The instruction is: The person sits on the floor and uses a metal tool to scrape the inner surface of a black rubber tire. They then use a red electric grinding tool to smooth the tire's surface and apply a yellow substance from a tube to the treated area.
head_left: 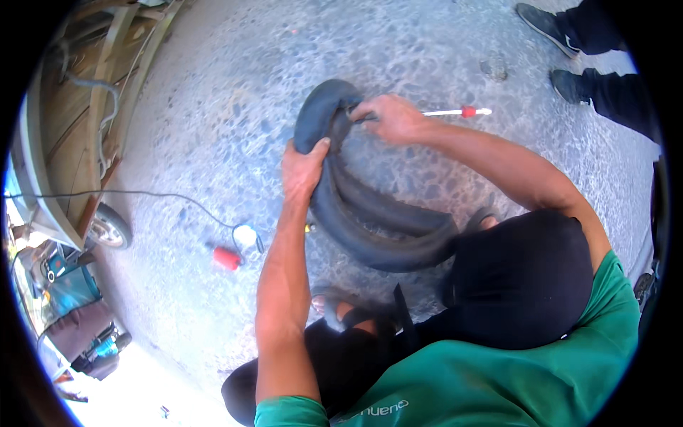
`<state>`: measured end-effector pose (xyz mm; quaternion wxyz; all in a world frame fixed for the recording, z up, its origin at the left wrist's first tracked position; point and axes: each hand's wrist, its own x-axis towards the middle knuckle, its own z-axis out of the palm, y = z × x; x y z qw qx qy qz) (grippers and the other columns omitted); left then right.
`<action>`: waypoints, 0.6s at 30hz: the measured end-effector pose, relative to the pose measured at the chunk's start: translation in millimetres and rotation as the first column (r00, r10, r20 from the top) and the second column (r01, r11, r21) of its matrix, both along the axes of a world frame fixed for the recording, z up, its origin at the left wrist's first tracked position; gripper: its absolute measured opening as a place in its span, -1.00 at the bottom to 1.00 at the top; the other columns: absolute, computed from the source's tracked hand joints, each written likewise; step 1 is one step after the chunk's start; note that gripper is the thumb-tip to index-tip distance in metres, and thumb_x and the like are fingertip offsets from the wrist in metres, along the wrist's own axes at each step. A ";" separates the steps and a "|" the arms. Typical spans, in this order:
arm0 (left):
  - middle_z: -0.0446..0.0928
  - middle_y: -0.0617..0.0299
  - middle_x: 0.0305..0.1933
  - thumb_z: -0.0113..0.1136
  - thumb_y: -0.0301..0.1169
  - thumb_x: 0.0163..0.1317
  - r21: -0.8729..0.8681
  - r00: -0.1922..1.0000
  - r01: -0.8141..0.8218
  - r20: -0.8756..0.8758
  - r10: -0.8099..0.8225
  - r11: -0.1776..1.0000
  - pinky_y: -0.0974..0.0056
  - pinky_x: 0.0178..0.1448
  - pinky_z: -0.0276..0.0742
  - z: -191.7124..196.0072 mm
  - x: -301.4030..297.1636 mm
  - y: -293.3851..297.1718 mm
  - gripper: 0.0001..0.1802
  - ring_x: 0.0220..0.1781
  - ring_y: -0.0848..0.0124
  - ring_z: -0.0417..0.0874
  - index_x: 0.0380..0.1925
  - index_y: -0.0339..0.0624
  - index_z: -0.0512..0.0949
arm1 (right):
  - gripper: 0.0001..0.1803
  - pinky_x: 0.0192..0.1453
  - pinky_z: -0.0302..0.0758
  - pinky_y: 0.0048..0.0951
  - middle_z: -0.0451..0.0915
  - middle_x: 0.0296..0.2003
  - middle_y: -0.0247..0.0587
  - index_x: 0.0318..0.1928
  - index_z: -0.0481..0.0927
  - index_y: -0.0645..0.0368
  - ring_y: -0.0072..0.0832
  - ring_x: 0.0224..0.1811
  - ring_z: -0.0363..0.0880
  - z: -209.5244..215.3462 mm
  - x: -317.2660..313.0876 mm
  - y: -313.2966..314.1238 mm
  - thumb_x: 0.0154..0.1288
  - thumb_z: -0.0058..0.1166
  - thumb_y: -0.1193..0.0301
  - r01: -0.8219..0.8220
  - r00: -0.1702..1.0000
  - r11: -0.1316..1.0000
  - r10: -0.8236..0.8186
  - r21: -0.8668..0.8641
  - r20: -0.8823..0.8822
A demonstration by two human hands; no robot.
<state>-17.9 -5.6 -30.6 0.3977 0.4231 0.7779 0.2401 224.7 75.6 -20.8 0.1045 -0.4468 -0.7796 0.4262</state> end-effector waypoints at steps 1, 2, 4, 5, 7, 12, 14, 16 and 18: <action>0.70 -0.24 -0.01 0.46 0.00 0.08 0.041 1.000 -0.011 -0.007 0.011 0.999 0.03 0.19 0.57 3.1 2.8 7.6 -0.26 0.08 -0.07 0.73 0.08 -0.41 0.57 | -0.61 0.29 0.53 -0.15 0.70 0.09 -0.04 0.11 0.71 0.11 -0.11 0.18 0.65 3.3 -6.3 10.4 0.25 0.19 0.46 -0.006 1.000 1.000 0.006 0.004 -0.020; 0.69 -0.24 -0.02 0.45 0.00 0.08 0.028 1.000 -0.013 -0.027 0.013 1.000 0.02 0.18 0.57 7.7 4.5 4.2 -0.27 0.08 -0.08 0.73 0.06 -0.40 0.57 | -0.61 0.29 0.53 -0.16 0.70 0.09 -0.04 0.11 0.71 0.12 -0.11 0.18 0.65 4.1 -8.3 6.8 0.25 0.19 0.46 0.005 1.000 0.999 -0.005 -0.032 -0.016; 0.69 -0.25 -0.04 0.44 0.00 0.08 0.020 0.998 -0.012 -0.059 0.013 1.000 0.00 0.17 0.57 17.0 9.0 2.9 -0.29 0.07 -0.10 0.72 0.03 -0.39 0.58 | -0.61 0.29 0.54 -0.17 0.71 0.09 -0.04 0.11 0.71 0.14 -0.10 0.17 0.65 8.1 -8.8 3.3 0.25 0.19 0.47 0.032 0.999 0.996 -0.032 -0.088 0.003; 0.69 -0.25 -0.05 0.44 0.00 0.09 0.017 0.996 -0.010 -0.085 0.011 1.000 -0.01 0.17 0.57 16.7 10.1 1.7 -0.30 0.07 -0.11 0.72 0.02 -0.39 0.58 | -0.61 0.29 0.54 -0.17 0.71 0.09 -0.04 0.11 0.71 0.15 -0.10 0.17 0.65 6.2 -7.8 2.6 0.26 0.19 0.47 0.028 1.000 0.996 -0.029 -0.089 -0.007; 0.69 -0.26 -0.06 0.43 0.01 0.09 0.010 0.991 -0.004 -0.137 0.005 1.000 -0.03 0.16 0.58 16.8 10.2 -1.3 -0.32 0.06 -0.15 0.71 -0.01 -0.38 0.58 | -0.61 0.29 0.53 -0.18 0.71 0.08 -0.03 0.11 0.70 0.16 -0.10 0.17 0.65 1.5 -7.4 1.4 0.26 0.18 0.47 0.022 0.999 0.996 -0.025 -0.091 -0.027; 0.69 -0.27 -0.05 0.43 0.02 0.08 0.008 0.987 -0.024 -0.160 0.025 1.000 -0.06 0.14 0.58 14.1 9.4 -5.1 -0.32 0.06 -0.17 0.71 -0.01 -0.37 0.57 | -0.60 0.31 0.53 -0.21 0.71 0.09 -0.04 0.13 0.70 0.16 -0.13 0.18 0.66 7.8 -9.7 0.4 0.27 0.16 0.50 0.009 1.000 0.993 -0.011 -0.120 -0.015; 0.69 -0.27 -0.05 0.43 0.01 0.08 0.018 0.989 -0.036 -0.143 0.038 0.999 -0.07 0.14 0.58 13.3 8.0 -6.8 -0.32 0.06 -0.18 0.71 -0.01 -0.37 0.58 | -0.60 0.29 0.53 -0.25 0.71 0.10 -0.07 0.14 0.69 0.17 -0.19 0.16 0.68 8.9 -10.9 0.7 0.28 0.15 0.51 0.009 1.000 0.992 -0.012 -0.128 -0.023; 0.69 -0.24 -0.05 0.45 -0.02 0.08 0.027 0.995 -0.038 -0.096 0.040 0.999 -0.04 0.13 0.59 10.3 6.9 -8.0 -0.32 0.04 -0.13 0.72 0.01 -0.38 0.58 | -0.59 0.24 0.55 -0.31 0.73 0.09 -0.10 0.16 0.68 0.18 -0.30 0.11 0.70 2.8 -9.9 -1.3 0.31 0.14 0.53 0.007 0.999 0.992 -0.012 -0.127 -0.037; 0.70 -0.21 -0.05 0.46 -0.04 0.08 0.043 0.999 -0.044 -0.023 0.045 0.998 0.00 0.13 0.60 8.6 2.3 -6.7 -0.31 0.03 -0.08 0.74 0.04 -0.39 0.57 | -0.60 0.30 0.53 -0.28 0.71 0.11 -0.06 0.16 0.69 0.18 -0.23 0.17 0.68 10.1 -10.1 1.3 0.31 0.12 0.51 0.042 0.995 0.975 -0.059 -0.216 -0.076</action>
